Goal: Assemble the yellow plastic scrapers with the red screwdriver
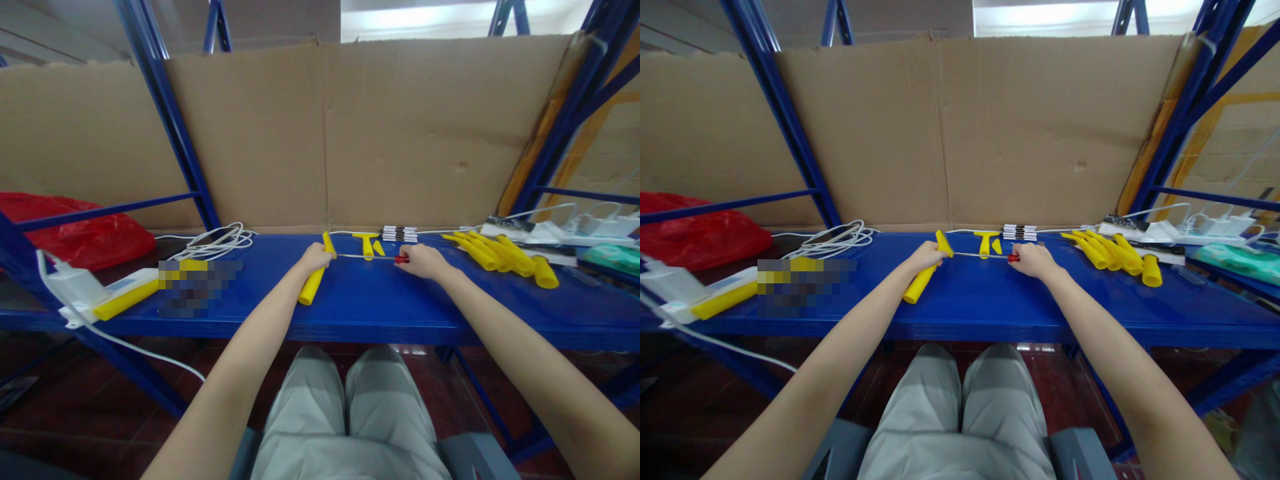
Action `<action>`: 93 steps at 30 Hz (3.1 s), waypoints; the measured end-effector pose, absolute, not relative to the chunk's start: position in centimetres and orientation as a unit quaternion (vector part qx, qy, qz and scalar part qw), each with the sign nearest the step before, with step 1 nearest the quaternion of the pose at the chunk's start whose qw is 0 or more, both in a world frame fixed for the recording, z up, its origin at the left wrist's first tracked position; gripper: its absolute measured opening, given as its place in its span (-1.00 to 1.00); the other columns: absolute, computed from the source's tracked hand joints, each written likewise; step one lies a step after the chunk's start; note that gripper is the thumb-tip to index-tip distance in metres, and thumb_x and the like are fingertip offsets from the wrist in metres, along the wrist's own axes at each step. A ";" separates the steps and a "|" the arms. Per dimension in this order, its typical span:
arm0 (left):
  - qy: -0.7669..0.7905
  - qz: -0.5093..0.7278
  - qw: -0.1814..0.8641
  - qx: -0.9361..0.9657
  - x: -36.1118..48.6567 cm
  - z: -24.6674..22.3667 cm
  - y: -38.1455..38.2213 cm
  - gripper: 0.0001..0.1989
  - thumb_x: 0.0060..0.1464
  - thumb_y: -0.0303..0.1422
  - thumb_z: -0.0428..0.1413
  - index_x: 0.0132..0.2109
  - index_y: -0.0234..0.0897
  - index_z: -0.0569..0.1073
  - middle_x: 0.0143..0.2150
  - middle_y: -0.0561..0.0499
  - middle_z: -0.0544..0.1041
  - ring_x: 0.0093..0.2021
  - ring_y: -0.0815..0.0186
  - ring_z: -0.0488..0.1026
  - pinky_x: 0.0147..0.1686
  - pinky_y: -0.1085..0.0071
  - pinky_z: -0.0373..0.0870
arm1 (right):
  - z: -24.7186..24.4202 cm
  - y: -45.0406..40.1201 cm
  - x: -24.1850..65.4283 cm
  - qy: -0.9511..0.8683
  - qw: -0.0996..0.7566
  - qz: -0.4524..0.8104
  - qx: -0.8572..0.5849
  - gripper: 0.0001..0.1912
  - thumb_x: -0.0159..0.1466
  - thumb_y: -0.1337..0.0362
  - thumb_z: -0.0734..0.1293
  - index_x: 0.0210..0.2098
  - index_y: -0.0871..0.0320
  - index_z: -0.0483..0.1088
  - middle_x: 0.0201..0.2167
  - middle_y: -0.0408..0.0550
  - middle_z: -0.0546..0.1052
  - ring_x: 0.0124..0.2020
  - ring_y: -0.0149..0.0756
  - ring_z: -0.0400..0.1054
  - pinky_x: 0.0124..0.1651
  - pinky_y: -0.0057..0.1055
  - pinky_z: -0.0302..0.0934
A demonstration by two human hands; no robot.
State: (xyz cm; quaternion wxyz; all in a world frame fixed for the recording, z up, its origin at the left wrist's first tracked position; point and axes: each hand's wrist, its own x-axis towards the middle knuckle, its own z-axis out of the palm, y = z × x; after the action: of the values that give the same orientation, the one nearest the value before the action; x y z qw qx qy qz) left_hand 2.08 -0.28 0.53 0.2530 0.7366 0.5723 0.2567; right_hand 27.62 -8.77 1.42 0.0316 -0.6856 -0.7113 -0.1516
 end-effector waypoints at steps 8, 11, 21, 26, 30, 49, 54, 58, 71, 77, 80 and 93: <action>0.577 0.252 0.249 0.736 2.2 0.9 -0.9 -0.78 -0.09 -0.46 0.07 -0.65 -0.33 0.33 -0.69 0.05 0.35 -0.67 0.42 0.29 -0.56 0.50 0.24 | 1.5 -8.6 27.9 -0.715 0.033 -0.129 -0.686 -0.80 0.18 0.16 0.24 -0.30 0.12 0.39 -0.32 0.01 0.53 -0.30 -0.20 0.40 -0.40 -0.42 0.10; 0.576 0.255 0.257 0.733 2.2 0.9 -0.9 -0.78 -0.09 -0.45 0.07 -0.65 -0.32 0.32 -0.70 0.06 0.34 -0.68 0.43 0.28 -0.58 0.51 0.23 | 1.4 -8.5 28.0 -0.720 0.039 -0.124 -0.682 -0.81 0.18 0.16 0.25 -0.31 0.12 0.39 -0.32 -0.01 0.54 -0.30 -0.22 0.40 -0.38 -0.43 0.12; 0.576 0.255 0.254 0.734 2.1 0.8 -0.6 -0.80 -0.10 -0.44 0.08 -0.63 -0.33 0.35 -0.65 0.00 0.41 -0.64 0.38 0.34 -0.53 0.47 0.28 | 0.9 -7.8 28.3 -0.758 0.076 -0.095 -0.641 -0.81 0.15 0.17 0.29 -0.32 0.13 0.42 -0.35 -0.03 0.55 -0.33 -0.25 0.41 -0.31 -0.43 0.18; 0.573 0.256 0.258 0.734 2.1 0.7 -0.6 -0.79 -0.10 -0.43 0.09 -0.63 -0.33 0.34 -0.68 0.04 0.37 -0.65 0.40 0.31 -0.55 0.50 0.25 | 1.0 -8.0 28.1 -0.763 0.089 -0.062 -0.637 -0.81 0.15 0.17 0.30 -0.34 0.15 0.44 -0.39 -0.03 0.55 -0.38 -0.26 0.41 -0.36 -0.44 0.18; 0.569 0.259 0.263 0.735 2.1 0.6 -0.5 -0.78 -0.08 -0.43 0.08 -0.63 -0.33 0.34 -0.70 0.06 0.35 -0.66 0.42 0.30 -0.55 0.51 0.24 | 1.0 -7.9 28.2 -0.769 0.101 -0.042 -0.629 -0.81 0.15 0.16 0.30 -0.35 0.15 0.44 -0.41 -0.05 0.55 -0.40 -0.30 0.41 -0.38 -0.46 0.18; 0.574 0.262 0.270 0.727 2.1 0.6 -0.5 -0.78 -0.09 -0.42 0.10 -0.64 -0.33 0.34 -0.68 0.03 0.38 -0.65 0.39 0.32 -0.54 0.48 0.26 | 1.1 -8.1 28.2 -0.775 0.138 -0.024 -0.616 -0.79 0.18 0.15 0.27 -0.33 0.15 0.43 -0.35 -0.03 0.56 -0.34 -0.28 0.42 -0.28 -0.43 0.24; 0.571 0.265 0.270 0.729 2.1 0.6 -0.5 -0.78 -0.08 -0.43 0.10 -0.64 -0.33 0.33 -0.69 0.04 0.37 -0.66 0.40 0.31 -0.56 0.49 0.24 | 1.1 -8.2 28.1 -0.776 0.137 -0.030 -0.614 -0.76 0.20 0.13 0.26 -0.29 0.17 0.42 -0.30 0.00 0.55 -0.30 -0.27 0.42 -0.24 -0.42 0.23; 0.569 0.265 0.264 0.732 2.2 0.7 -0.6 -0.78 -0.09 -0.43 0.10 -0.64 -0.32 0.34 -0.68 0.03 0.39 -0.64 0.38 0.33 -0.54 0.49 0.25 | 1.1 -8.1 28.1 -0.779 0.139 -0.033 -0.611 -0.75 0.20 0.13 0.25 -0.28 0.18 0.42 -0.29 0.01 0.55 -0.29 -0.26 0.41 -0.23 -0.41 0.24; 0.575 0.257 0.251 0.735 2.3 1.1 -1.3 -0.80 -0.10 -0.46 0.06 -0.63 -0.34 0.36 -0.65 0.00 0.41 -0.64 0.39 0.33 -0.56 0.50 0.23 | 2.7 -7.0 25.4 -0.820 0.203 -0.146 -0.515 -0.76 0.23 0.23 0.21 -0.20 0.21 0.40 -0.18 0.09 0.50 -0.13 -0.19 0.36 -0.07 -0.35 0.17; 0.569 0.261 0.256 0.736 2.2 1.1 -1.4 -0.81 -0.10 -0.47 0.04 -0.63 -0.34 0.36 -0.65 0.00 0.39 -0.63 0.39 0.33 -0.56 0.50 0.23 | 4.5 -4.5 20.3 -0.829 0.213 -0.166 -0.490 -0.77 0.23 0.24 0.20 -0.19 0.20 0.39 -0.18 0.09 0.49 -0.14 -0.19 0.35 -0.14 -0.35 0.15; 0.562 0.263 0.261 0.739 2.3 1.0 -1.3 -0.80 -0.11 -0.49 0.03 -0.64 -0.34 0.34 -0.67 0.02 0.37 -0.64 0.40 0.31 -0.57 0.51 0.22 | 3.5 -3.7 19.1 -0.812 0.252 -0.172 -0.498 -0.78 0.24 0.31 0.17 -0.19 0.22 0.38 -0.20 0.09 0.49 -0.14 -0.19 0.34 -0.13 -0.33 0.14; 0.529 0.278 0.296 0.745 2.5 0.7 -1.1 -0.79 -0.09 -0.51 0.03 -0.64 -0.34 0.32 -0.72 0.09 0.32 -0.69 0.44 0.26 -0.61 0.53 0.17 | -0.1 -3.3 19.2 -0.840 0.284 -0.093 -0.454 -0.84 0.19 0.32 0.26 -0.24 0.22 0.39 -0.30 0.02 0.50 -0.28 -0.28 0.36 -0.22 -0.39 0.15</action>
State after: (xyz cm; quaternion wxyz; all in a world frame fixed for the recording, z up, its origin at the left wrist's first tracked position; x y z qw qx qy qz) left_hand 2.47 -1.07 0.74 0.2959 0.7450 0.5291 0.2782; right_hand 19.23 -3.27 -0.05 0.2837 -0.4538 -0.8396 -0.0931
